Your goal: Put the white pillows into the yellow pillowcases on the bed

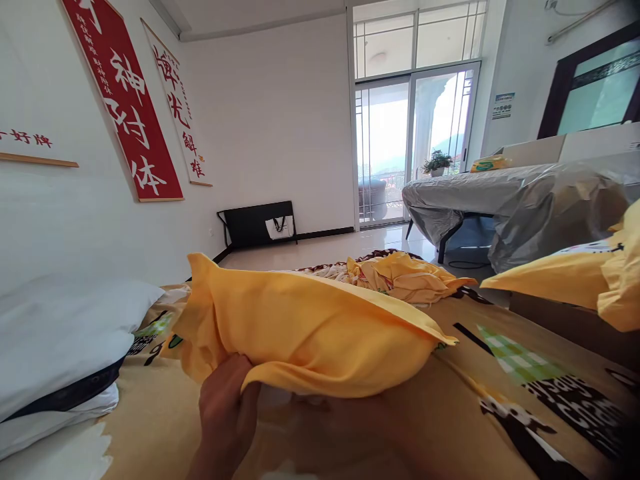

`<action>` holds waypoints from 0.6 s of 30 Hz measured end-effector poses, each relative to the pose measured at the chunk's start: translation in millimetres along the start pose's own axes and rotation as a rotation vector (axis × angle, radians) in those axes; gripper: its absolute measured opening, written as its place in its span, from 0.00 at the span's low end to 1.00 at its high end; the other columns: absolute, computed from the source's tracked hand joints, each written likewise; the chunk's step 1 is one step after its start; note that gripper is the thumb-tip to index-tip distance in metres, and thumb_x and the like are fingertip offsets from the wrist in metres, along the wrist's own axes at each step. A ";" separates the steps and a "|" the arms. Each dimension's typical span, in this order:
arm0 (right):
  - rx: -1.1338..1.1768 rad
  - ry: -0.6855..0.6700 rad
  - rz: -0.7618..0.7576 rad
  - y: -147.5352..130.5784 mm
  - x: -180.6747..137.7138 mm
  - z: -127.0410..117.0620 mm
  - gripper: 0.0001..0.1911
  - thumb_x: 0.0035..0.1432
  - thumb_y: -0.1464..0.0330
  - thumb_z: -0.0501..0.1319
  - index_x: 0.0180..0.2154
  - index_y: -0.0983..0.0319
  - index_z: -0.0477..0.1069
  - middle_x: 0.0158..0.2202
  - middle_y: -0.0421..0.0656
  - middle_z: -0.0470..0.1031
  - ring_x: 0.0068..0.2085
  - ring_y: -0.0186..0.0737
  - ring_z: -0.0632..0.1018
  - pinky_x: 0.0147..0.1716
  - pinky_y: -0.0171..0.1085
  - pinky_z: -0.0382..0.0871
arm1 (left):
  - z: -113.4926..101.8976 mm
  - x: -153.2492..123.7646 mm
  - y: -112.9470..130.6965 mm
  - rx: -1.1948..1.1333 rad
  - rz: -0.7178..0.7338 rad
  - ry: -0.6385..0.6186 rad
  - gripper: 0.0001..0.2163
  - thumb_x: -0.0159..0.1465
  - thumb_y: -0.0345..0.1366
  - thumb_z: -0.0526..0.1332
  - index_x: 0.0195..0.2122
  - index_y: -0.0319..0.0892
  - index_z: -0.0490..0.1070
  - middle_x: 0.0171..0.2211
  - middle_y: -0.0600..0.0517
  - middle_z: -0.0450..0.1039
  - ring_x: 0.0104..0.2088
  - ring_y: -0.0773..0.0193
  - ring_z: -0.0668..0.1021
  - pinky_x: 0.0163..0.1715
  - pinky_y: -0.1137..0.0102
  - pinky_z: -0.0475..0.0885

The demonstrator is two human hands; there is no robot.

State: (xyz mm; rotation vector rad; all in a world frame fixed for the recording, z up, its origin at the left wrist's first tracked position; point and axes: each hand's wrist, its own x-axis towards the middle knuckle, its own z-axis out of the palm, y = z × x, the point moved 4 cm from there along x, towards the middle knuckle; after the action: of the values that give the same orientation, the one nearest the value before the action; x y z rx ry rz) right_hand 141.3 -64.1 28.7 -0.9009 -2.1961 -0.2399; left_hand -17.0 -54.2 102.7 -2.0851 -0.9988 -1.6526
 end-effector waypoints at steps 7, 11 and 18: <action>0.267 -0.488 -0.010 60.0 21.8 31.7 0.39 0.47 0.75 0.64 0.61 0.51 0.61 0.57 0.38 0.70 0.50 0.39 0.76 0.42 0.27 0.71 | -1.9 -9.2 -63.0 -0.081 -0.787 0.174 0.19 0.61 0.46 0.54 0.18 0.45 0.50 0.16 0.58 0.48 0.19 0.70 0.56 0.17 0.73 0.51; 0.367 -0.621 0.132 69.7 25.4 26.4 0.38 0.52 0.71 0.59 0.64 0.52 0.54 0.62 0.42 0.64 0.58 0.46 0.70 0.51 0.36 0.66 | -22.3 -8.2 -92.8 -0.061 -0.900 0.349 0.22 0.57 0.52 0.56 0.16 0.45 0.49 0.16 0.59 0.46 0.19 0.71 0.54 0.17 0.73 0.49; 0.050 -0.478 0.435 106.5 37.8 20.6 0.16 0.59 0.68 0.54 0.45 0.60 0.76 0.42 0.47 0.79 0.46 0.48 0.77 0.43 0.38 0.67 | -38.8 -6.1 -95.8 -0.014 -0.908 0.489 0.23 0.53 0.54 0.59 0.15 0.44 0.52 0.16 0.59 0.48 0.20 0.72 0.54 0.16 0.74 0.49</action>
State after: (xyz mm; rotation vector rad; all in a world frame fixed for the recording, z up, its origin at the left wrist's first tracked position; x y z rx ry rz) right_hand 182.7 43.0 29.8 -1.4960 -2.3341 0.2651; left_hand -110.7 -11.8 90.9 -1.1213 -1.8697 -2.3818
